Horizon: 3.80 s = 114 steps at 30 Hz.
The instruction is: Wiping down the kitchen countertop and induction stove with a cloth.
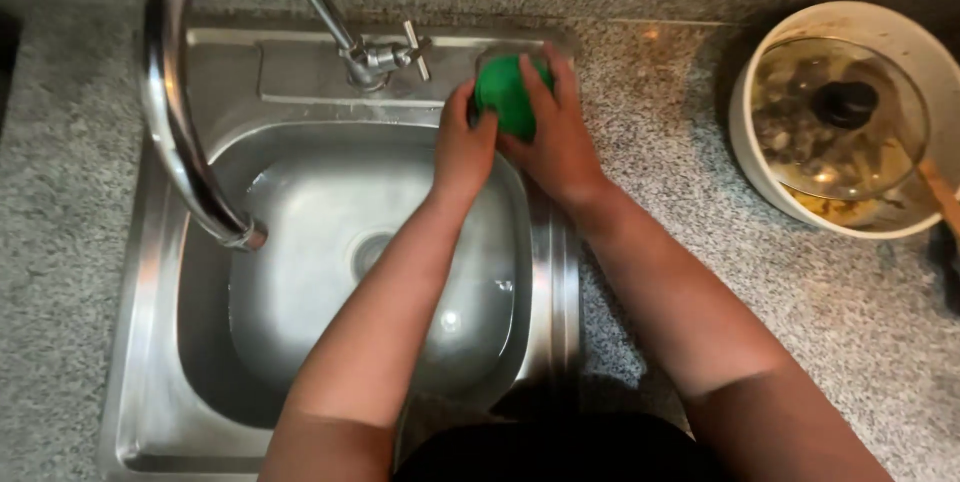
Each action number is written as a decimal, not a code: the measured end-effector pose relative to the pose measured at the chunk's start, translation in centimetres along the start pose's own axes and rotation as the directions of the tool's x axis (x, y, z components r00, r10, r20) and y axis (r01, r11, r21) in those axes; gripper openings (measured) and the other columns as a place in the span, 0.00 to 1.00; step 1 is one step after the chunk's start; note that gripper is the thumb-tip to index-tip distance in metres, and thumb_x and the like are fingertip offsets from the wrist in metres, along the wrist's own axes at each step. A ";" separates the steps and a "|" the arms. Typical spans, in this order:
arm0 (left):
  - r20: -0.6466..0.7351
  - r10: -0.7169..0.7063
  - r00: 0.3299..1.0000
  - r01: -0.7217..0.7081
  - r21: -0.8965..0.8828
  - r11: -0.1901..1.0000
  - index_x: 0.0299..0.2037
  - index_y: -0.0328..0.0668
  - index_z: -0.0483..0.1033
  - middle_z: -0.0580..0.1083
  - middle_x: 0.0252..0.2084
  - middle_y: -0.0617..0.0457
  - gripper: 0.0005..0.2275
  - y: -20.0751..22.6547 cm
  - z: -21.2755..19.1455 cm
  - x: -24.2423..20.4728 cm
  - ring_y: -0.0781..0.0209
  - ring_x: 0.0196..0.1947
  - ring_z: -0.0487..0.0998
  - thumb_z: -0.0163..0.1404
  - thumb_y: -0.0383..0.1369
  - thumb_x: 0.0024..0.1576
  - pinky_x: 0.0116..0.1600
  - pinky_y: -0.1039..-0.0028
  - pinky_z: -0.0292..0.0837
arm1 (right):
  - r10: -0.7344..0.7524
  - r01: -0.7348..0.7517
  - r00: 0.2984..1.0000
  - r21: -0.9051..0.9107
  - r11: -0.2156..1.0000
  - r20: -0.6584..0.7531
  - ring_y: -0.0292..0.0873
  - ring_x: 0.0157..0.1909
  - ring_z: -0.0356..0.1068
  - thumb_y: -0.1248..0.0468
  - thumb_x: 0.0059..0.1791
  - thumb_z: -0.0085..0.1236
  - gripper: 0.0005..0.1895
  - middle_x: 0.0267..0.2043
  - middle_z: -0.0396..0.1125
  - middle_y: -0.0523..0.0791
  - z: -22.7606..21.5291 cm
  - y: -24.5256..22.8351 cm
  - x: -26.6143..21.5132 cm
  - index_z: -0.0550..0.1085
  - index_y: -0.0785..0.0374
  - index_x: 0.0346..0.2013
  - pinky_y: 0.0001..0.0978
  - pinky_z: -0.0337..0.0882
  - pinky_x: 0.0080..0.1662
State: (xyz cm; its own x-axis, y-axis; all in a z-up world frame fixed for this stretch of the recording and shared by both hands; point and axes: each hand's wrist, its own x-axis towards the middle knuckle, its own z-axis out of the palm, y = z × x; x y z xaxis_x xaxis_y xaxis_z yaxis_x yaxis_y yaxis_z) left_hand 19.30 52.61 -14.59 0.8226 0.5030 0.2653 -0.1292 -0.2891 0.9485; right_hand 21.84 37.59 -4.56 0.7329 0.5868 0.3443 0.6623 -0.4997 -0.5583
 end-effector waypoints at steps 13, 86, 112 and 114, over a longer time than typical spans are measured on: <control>0.790 -0.175 0.588 -0.179 0.338 0.924 0.62 0.41 0.70 0.68 0.65 0.41 0.25 11.8 -19.4 -21.7 0.40 0.64 0.69 0.59 0.36 0.54 0.62 0.60 0.64 | -0.217 0.195 0.942 0.109 0.975 0.257 0.55 0.62 0.68 0.62 0.48 0.65 0.20 0.60 0.68 0.50 -0.4 -10.1 -16.2 0.74 0.60 0.54 0.43 0.70 0.60; 0.646 0.508 0.570 -0.720 0.096 0.687 0.59 0.48 0.76 0.71 0.66 0.52 0.17 7.9 -36.3 -29.6 0.49 0.67 0.68 0.49 0.36 0.59 0.72 0.56 0.56 | -0.133 0.255 0.951 -0.460 0.850 0.281 0.54 0.78 0.48 0.52 0.54 0.43 0.31 0.77 0.51 0.49 18.4 -34.6 -26.2 0.60 0.52 0.72 0.52 0.50 0.72; 0.632 0.522 0.572 -0.699 0.043 0.714 0.58 0.46 0.77 0.73 0.64 0.52 0.17 3.1 -52.9 -25.2 0.48 0.66 0.68 0.51 0.35 0.58 0.71 0.56 0.57 | -0.135 0.223 0.949 -0.300 0.927 0.286 0.49 0.79 0.43 0.49 0.55 0.39 0.32 0.79 0.47 0.46 30.5 -44.7 -20.3 0.58 0.53 0.74 0.50 0.44 0.72; 0.644 0.521 0.560 -0.694 0.021 0.719 0.58 0.46 0.76 0.73 0.65 0.52 0.17 2.2 -55.4 -24.3 0.48 0.67 0.68 0.50 0.35 0.58 0.72 0.56 0.57 | -0.111 0.200 0.953 -0.308 0.930 0.282 0.49 0.79 0.43 0.49 0.55 0.39 0.31 0.79 0.49 0.46 32.3 -46.3 -19.2 0.60 0.52 0.73 0.51 0.43 0.72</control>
State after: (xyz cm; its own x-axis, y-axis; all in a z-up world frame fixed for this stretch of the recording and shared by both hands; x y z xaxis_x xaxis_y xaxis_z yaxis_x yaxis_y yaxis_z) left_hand -31.68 84.84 -9.35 0.7497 -0.3941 0.5316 -0.6525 -0.5742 0.4946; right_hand -27.90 70.04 -9.72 0.5807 0.7945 0.1773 0.8105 -0.5439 -0.2175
